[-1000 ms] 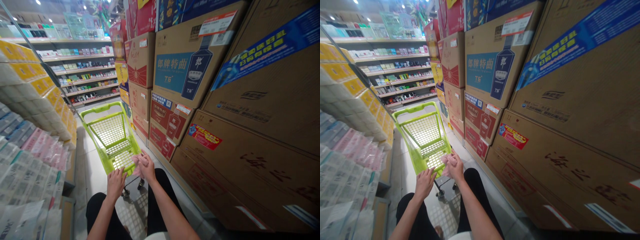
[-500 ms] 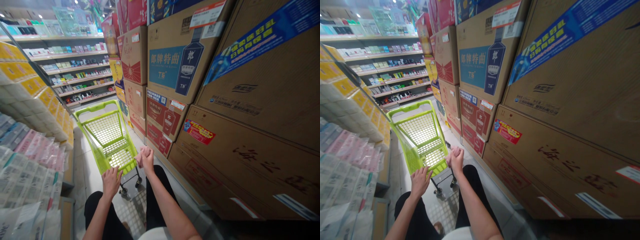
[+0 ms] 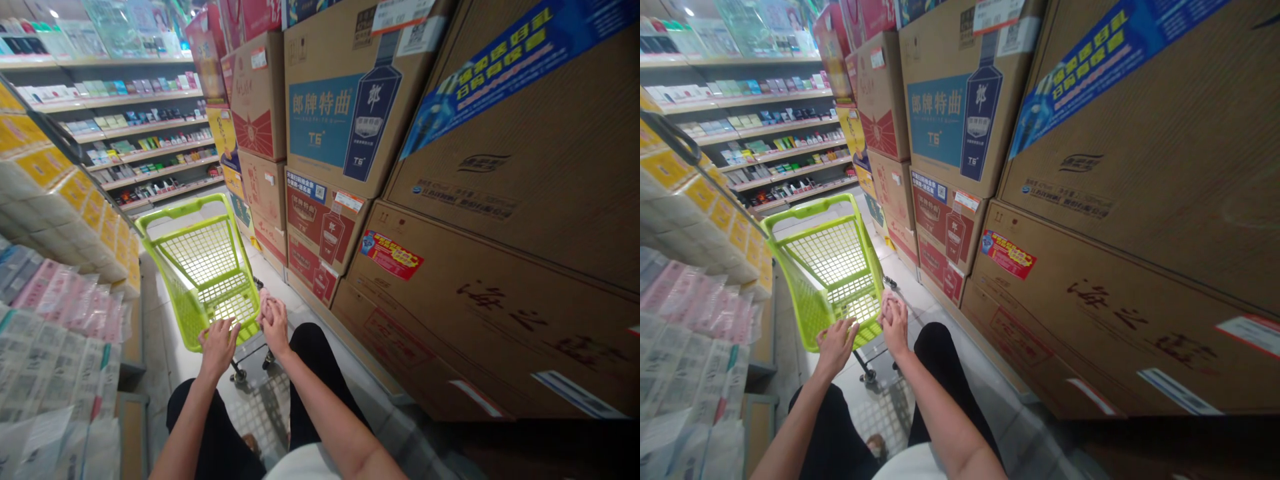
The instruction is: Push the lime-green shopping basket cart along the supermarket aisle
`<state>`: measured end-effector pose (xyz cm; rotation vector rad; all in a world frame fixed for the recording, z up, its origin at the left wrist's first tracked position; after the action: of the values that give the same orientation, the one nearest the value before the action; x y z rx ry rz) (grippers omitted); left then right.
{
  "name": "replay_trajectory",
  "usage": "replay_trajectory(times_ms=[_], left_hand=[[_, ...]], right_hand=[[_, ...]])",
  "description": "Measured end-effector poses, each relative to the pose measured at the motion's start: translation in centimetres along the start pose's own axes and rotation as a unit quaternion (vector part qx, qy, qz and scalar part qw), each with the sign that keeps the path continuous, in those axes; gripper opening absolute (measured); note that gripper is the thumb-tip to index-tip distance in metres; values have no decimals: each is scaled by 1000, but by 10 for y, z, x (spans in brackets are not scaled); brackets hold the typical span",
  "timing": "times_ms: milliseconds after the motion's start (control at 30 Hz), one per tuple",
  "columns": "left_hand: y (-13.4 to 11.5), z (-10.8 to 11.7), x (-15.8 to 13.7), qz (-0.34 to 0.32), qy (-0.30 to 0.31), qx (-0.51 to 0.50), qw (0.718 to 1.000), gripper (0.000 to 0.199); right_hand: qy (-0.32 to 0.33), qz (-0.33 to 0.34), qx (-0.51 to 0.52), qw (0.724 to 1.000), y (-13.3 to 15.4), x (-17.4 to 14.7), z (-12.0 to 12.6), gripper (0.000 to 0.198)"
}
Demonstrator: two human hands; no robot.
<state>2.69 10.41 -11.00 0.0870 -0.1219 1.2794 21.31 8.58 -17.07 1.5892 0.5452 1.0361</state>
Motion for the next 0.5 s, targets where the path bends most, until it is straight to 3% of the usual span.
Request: replay_trajectory(times_ms=[67,133,233,333,400,500], left_hand=[[-12,-2,1,-25,-2,-6,1000,39],[-19,-6,-1,-32,4,-5,999,37],[-22,-9,-2,-27,-2,13,1000,38],[-20,-10,-1,-14,3,33,999,39],[-18,-12,1,-4,14,38,999,40],[-19,-12,3,3,19,40,999,40]], right_hand=[[29,-24,-7,999,-5,-1,-6,57],[7,-48,-21,999,-9,-2,-3,56],[-16,-15,-24,999,0,-8,-1,57],[37,13,-15,999,5,-19,-13,61],[46,-21,-24,998,-2,-24,-17,60],[9,-58,-41,997,-10,-26,-11,57]])
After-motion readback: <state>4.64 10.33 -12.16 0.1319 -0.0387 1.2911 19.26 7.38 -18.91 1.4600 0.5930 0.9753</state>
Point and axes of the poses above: each hand's wrist, its own x-axis towards the middle knuckle, its own z-axis out of the back of the hand, y = z × x, the point moved 7 cm from there along x, towards the middle knuckle, and after that the axes turned 15 degrees about x, right-handed, at the moved point
